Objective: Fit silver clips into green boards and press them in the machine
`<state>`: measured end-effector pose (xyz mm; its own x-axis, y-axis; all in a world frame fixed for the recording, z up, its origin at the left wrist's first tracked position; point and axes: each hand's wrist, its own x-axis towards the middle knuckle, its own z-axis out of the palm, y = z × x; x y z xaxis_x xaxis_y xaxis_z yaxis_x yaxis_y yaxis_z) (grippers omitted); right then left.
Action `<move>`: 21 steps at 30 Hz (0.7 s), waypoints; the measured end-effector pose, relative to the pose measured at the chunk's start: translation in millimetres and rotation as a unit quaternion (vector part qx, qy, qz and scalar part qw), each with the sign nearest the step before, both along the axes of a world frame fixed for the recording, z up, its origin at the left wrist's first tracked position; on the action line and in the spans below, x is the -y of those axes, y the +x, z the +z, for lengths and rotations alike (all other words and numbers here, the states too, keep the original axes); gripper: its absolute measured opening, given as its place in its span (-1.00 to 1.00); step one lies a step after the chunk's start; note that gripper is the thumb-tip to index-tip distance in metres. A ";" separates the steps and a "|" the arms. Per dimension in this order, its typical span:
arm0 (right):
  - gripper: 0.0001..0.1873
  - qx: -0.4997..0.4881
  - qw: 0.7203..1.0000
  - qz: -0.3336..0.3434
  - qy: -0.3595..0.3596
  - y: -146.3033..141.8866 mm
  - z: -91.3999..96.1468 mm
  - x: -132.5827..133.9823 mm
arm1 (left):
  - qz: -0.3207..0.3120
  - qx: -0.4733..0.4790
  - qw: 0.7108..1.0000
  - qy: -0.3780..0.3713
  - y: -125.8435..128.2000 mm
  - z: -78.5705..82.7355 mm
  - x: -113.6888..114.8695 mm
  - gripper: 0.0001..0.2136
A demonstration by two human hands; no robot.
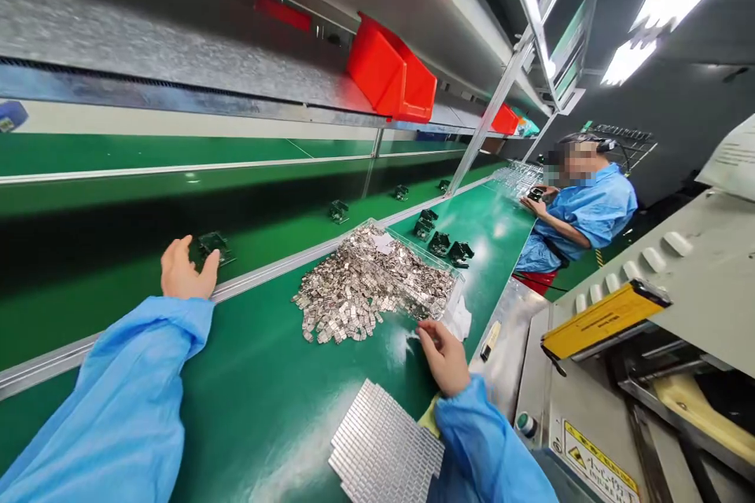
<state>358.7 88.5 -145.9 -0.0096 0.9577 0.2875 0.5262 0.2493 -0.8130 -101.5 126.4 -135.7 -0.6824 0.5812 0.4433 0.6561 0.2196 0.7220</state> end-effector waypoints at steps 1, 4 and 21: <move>-0.57 0.012 1.000 0.023 0.002 -8.6 -1.9 -9.4 | 0.002 -0.006 1.000 0.013 4.0 -0.4 3.4 -0.42; -0.51 0.097 0.989 0.108 0.025 -30.6 -6.0 -31.5 | -0.005 -0.031 0.998 0.045 16.7 -0.8 10.8 -0.51; -0.68 0.211 0.949 0.191 0.132 -48.3 -19.8 -45.8 | -0.034 -0.079 0.993 0.080 58.6 1.2 21.0 -0.66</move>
<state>310.3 134.3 -165.7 -0.5104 0.7556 0.4106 0.6208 0.6542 -0.4321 -42.9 105.4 -134.5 -0.5584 0.5369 0.6324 0.7737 0.0619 0.6306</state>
